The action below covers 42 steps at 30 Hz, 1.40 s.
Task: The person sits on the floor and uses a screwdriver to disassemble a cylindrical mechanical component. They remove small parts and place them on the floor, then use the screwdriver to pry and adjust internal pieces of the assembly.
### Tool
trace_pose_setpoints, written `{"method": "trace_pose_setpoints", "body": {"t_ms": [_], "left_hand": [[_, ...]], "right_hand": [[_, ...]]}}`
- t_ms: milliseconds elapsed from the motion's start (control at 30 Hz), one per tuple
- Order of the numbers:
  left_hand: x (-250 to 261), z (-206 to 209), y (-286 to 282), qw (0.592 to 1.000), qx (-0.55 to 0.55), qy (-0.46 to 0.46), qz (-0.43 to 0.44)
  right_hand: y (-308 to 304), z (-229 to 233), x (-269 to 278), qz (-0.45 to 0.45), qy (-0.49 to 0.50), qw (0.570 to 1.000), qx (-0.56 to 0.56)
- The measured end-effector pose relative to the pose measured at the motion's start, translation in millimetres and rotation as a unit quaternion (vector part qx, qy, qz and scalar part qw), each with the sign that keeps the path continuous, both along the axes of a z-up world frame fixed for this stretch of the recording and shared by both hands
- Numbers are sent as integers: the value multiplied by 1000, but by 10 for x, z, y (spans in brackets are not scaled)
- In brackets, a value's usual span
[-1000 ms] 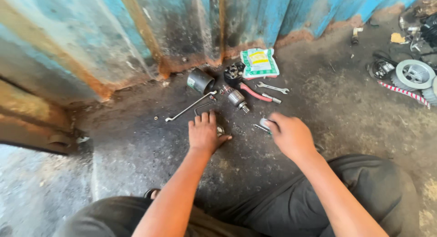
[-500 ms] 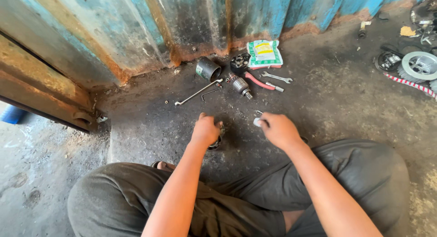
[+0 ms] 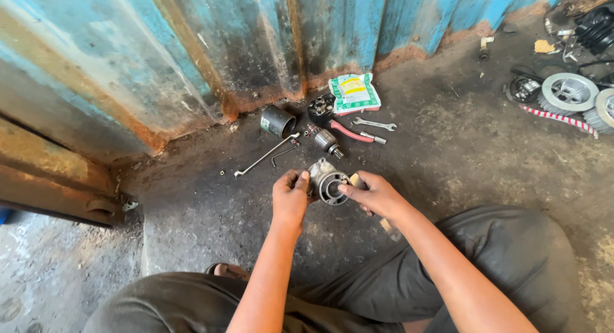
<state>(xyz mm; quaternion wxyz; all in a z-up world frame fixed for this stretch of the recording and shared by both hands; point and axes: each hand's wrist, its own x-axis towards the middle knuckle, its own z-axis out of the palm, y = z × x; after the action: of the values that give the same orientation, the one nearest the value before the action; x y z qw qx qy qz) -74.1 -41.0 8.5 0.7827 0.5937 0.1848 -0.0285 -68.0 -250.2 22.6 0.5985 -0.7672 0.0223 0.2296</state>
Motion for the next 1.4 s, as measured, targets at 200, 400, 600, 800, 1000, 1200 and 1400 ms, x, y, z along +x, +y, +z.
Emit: {"method": "trace_pose_setpoints", "body": {"t_ms": [200,400,600,800,1000,1200,1400], "left_hand": [[98,144,7,996,48,-64,31],[212,179,-47,995,21,-81,48],[200,230,-94,994,42,-83,60],[208,102,-93,990,78,-114,5],[208,61,-86,991,71,-115,0],[187,178,-111,990,101,-94,17],[154,274,-182,979,163,-120,25]], "right_hand": [[-9,-63,69,-26,13,997,68],[4,-223,132,-81,-79,992,53],[21,-200,157,-90,-83,992,22],[11,-189,144,-96,-81,992,28],[24,-165,139,-97,-74,992,27],[44,-129,129,-92,-76,993,20],[40,-161,126,-76,-86,993,-38]]}}
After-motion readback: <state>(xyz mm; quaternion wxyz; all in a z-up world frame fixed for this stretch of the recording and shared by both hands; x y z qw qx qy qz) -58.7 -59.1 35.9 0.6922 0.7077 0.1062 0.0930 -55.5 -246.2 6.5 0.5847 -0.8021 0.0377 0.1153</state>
